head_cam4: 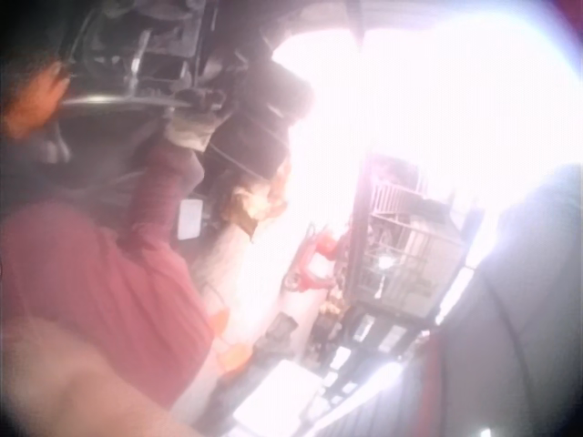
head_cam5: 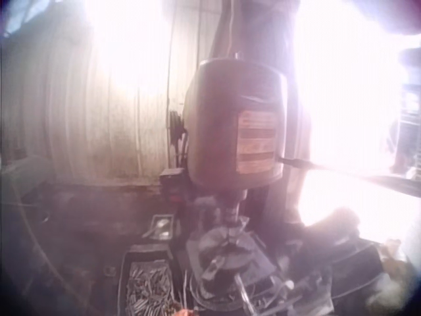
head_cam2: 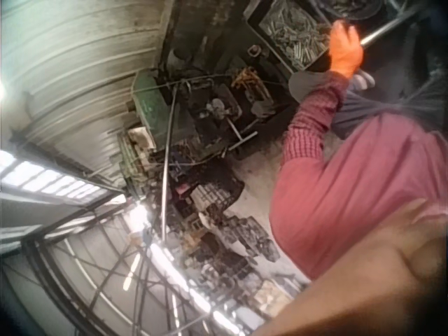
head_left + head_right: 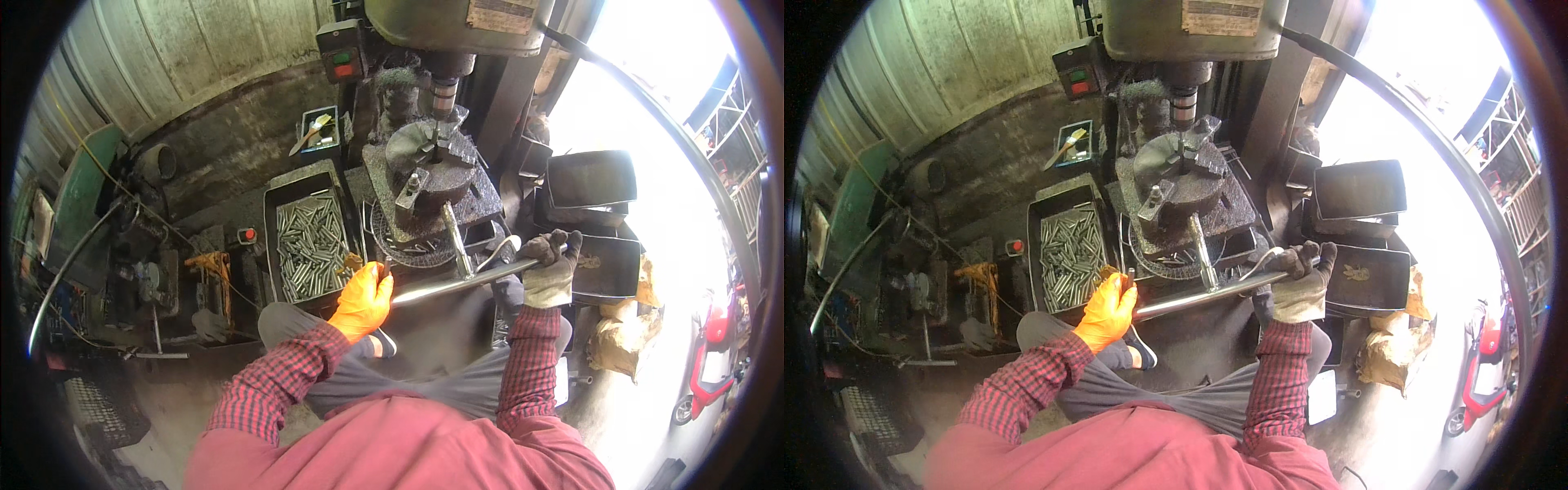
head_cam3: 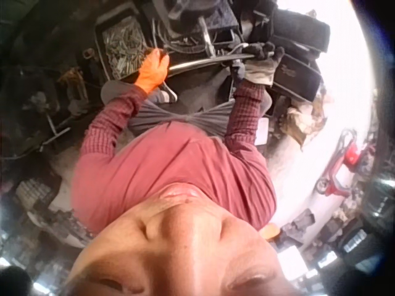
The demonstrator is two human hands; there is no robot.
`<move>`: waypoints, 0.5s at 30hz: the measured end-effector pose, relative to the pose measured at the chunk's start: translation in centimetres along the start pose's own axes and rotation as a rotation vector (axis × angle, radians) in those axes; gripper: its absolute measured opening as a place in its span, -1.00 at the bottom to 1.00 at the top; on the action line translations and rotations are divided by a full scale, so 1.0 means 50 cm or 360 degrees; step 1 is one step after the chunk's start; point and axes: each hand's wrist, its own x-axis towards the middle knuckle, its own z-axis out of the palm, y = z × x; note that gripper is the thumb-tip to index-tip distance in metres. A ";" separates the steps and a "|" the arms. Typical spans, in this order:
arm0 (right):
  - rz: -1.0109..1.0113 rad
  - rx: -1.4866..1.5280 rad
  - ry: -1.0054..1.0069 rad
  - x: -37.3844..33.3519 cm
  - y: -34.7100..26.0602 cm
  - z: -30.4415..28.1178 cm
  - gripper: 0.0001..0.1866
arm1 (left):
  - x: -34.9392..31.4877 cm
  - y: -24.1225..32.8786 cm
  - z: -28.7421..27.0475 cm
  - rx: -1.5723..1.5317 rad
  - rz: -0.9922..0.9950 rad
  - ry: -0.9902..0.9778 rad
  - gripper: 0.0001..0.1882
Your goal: The person sits on the floor and repeatedly picks small metal parts from a tray, places them into a drill press vise, operates the machine to drill them, then removes and returns the parts to the tray. The cycle continues for the duration of the clip.
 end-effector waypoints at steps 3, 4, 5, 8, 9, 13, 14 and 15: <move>0.0025 0.0017 0.0100 0.014 -0.007 -0.003 -0.45 | -0.006 -0.014 0.024 0.0228 -0.0268 -0.0016 -0.71; 0.0052 0.0017 0.0046 0.018 -0.008 -0.007 -0.45 | -0.009 -0.022 0.028 0.0238 -0.0167 0.0008 -0.69; 0.0095 0.0016 -0.0036 0.022 -0.011 -0.006 -0.45 | -0.009 -0.034 0.033 0.0255 -0.0163 -0.0043 -0.68; 0.0091 0.0001 -0.0089 0.019 -0.012 0.012 -0.42 | -0.020 -0.081 0.061 0.0252 -0.0239 -0.0070 -0.63; 0.0062 -0.0079 -0.0121 0.013 -0.010 0.026 -0.44 | -0.023 -0.098 0.081 0.0250 -0.0296 -0.0048 -0.63; -0.0035 -0.0617 -0.0187 -0.022 0.016 0.102 -0.47 | -0.018 -0.163 0.206 0.0289 -0.0055 0.0012 -0.63; -0.0189 -0.0878 -0.0132 -0.033 0.029 0.118 -0.47 | -0.025 -0.167 0.244 0.0141 -0.0109 0.0045 -0.64; -0.0336 -0.1068 -0.0214 -0.045 0.042 0.134 -0.48 | -0.029 -0.166 0.278 0.0028 -0.0052 0.0335 -0.65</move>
